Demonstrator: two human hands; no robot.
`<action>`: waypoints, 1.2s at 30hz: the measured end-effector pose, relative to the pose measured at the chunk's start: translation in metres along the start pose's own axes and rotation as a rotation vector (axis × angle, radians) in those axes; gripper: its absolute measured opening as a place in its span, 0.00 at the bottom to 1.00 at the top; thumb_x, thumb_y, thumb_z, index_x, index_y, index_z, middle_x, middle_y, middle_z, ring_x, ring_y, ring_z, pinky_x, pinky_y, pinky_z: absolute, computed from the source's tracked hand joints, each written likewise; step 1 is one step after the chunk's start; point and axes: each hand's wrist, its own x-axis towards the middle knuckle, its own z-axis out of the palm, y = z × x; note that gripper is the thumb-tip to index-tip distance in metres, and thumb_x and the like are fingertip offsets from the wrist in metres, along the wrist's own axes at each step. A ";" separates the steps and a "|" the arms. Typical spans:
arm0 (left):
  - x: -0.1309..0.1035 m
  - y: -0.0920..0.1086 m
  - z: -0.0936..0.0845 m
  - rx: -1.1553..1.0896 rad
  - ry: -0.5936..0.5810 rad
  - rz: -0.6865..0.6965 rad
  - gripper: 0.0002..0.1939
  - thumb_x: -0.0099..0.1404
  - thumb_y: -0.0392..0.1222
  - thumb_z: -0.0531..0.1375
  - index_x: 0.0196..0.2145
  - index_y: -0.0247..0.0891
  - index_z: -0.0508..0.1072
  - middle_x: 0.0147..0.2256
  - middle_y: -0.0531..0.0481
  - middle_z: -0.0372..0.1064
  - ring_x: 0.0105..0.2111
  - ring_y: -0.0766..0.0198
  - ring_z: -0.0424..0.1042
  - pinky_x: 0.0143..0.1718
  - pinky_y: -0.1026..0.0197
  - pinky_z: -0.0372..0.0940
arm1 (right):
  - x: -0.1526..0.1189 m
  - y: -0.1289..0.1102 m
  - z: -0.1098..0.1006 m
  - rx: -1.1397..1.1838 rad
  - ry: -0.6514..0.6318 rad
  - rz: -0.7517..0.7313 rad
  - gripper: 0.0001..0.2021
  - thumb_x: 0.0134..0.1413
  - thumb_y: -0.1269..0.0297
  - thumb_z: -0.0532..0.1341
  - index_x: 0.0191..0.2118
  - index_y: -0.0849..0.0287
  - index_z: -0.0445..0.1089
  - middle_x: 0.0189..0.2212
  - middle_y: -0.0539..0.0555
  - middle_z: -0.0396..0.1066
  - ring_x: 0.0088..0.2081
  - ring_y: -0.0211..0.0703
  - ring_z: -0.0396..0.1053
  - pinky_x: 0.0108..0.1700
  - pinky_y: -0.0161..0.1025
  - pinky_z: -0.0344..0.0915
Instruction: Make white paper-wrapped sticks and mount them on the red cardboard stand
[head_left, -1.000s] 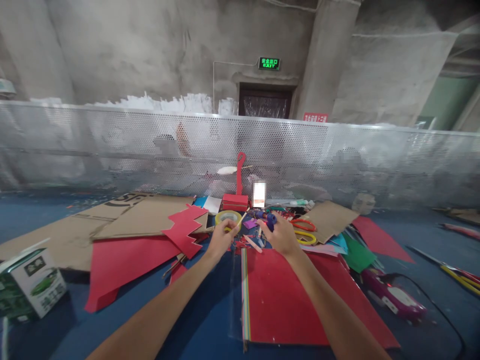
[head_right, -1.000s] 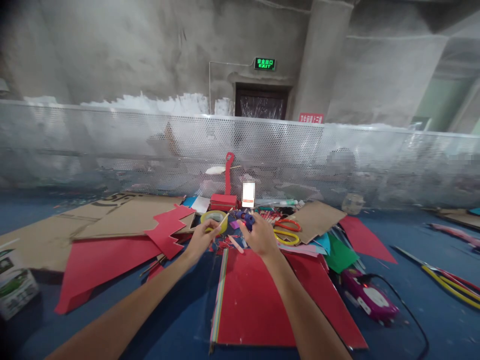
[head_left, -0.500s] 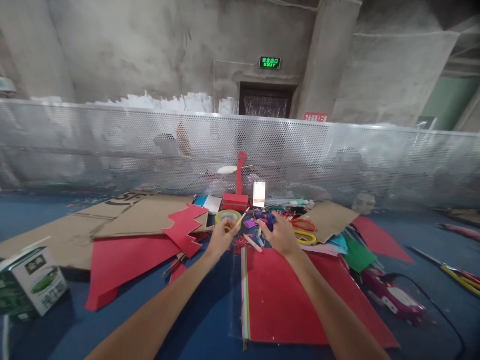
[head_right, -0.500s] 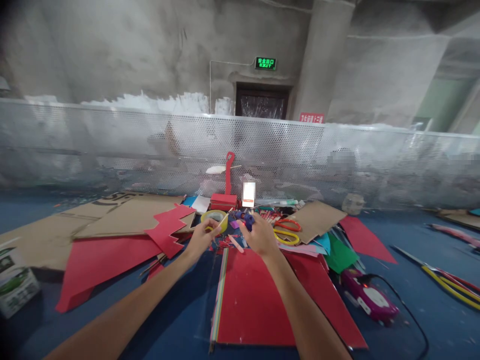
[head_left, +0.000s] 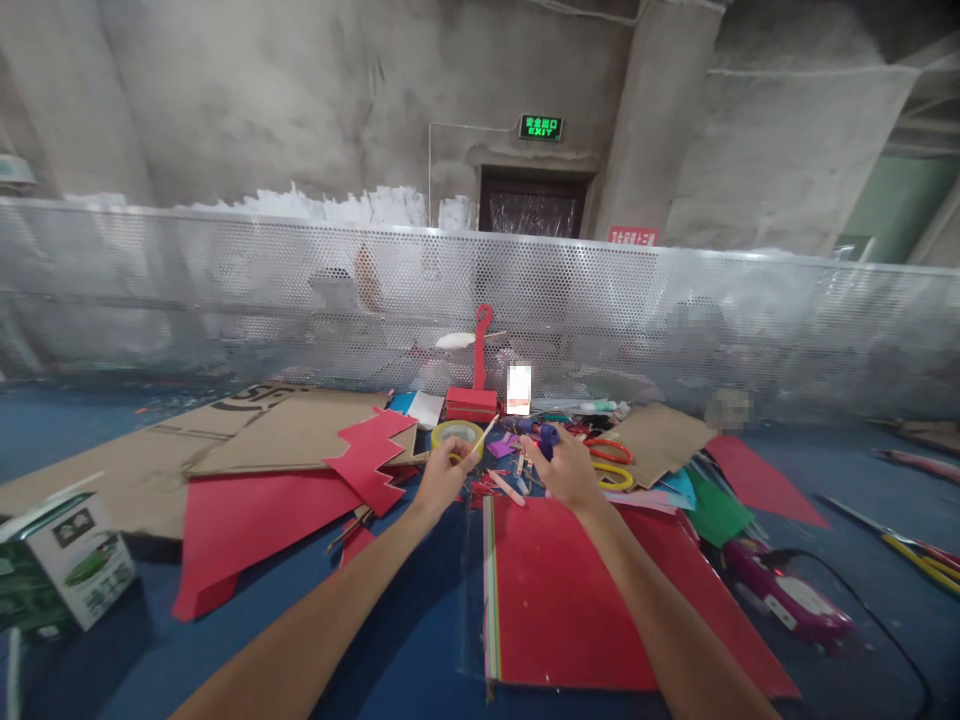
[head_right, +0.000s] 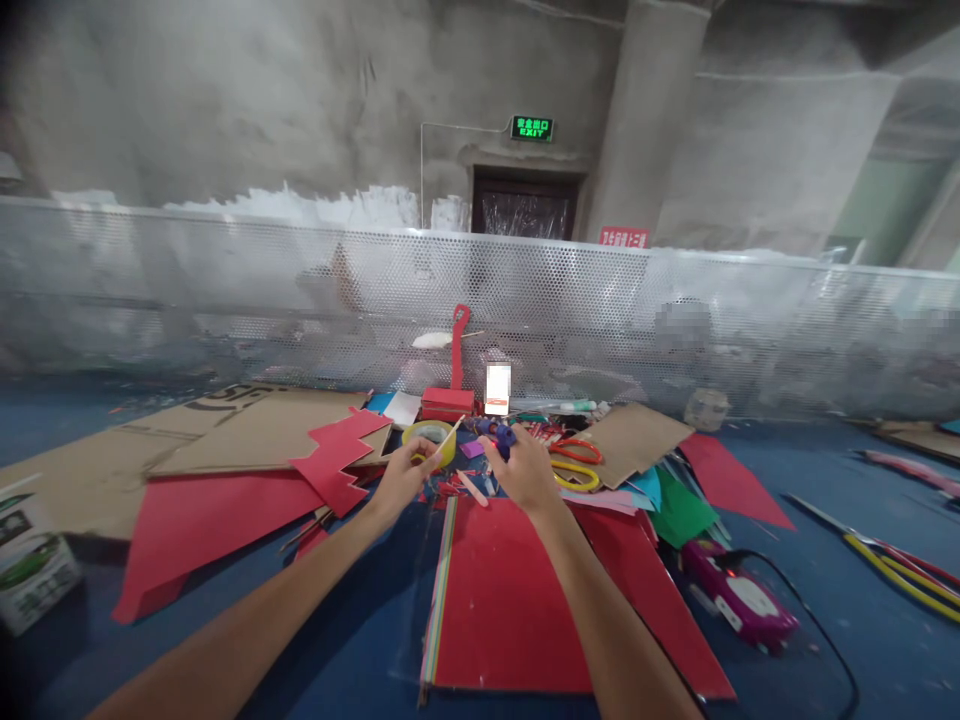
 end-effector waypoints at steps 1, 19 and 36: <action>0.000 0.000 0.000 -0.005 -0.004 -0.003 0.11 0.56 0.46 0.63 0.28 0.36 0.68 0.23 0.55 0.63 0.19 0.70 0.59 0.19 0.67 0.52 | 0.000 0.001 0.000 0.006 0.006 0.010 0.19 0.62 0.47 0.54 0.36 0.57 0.70 0.32 0.56 0.74 0.38 0.50 0.73 0.37 0.38 0.61; 0.000 0.003 -0.001 0.001 -0.041 -0.005 0.11 0.57 0.48 0.62 0.29 0.37 0.68 0.20 0.56 0.61 0.16 0.70 0.57 0.17 0.67 0.52 | 0.004 0.002 -0.010 0.130 0.002 0.068 0.21 0.64 0.49 0.53 0.36 0.58 0.76 0.32 0.58 0.78 0.37 0.51 0.75 0.38 0.38 0.63; -0.001 0.005 -0.004 -0.003 -0.029 -0.011 0.14 0.57 0.51 0.63 0.28 0.37 0.69 0.19 0.56 0.61 0.15 0.70 0.57 0.16 0.67 0.51 | 0.004 0.000 -0.012 0.154 0.022 0.068 0.22 0.63 0.48 0.53 0.35 0.59 0.76 0.31 0.58 0.78 0.37 0.52 0.75 0.39 0.38 0.64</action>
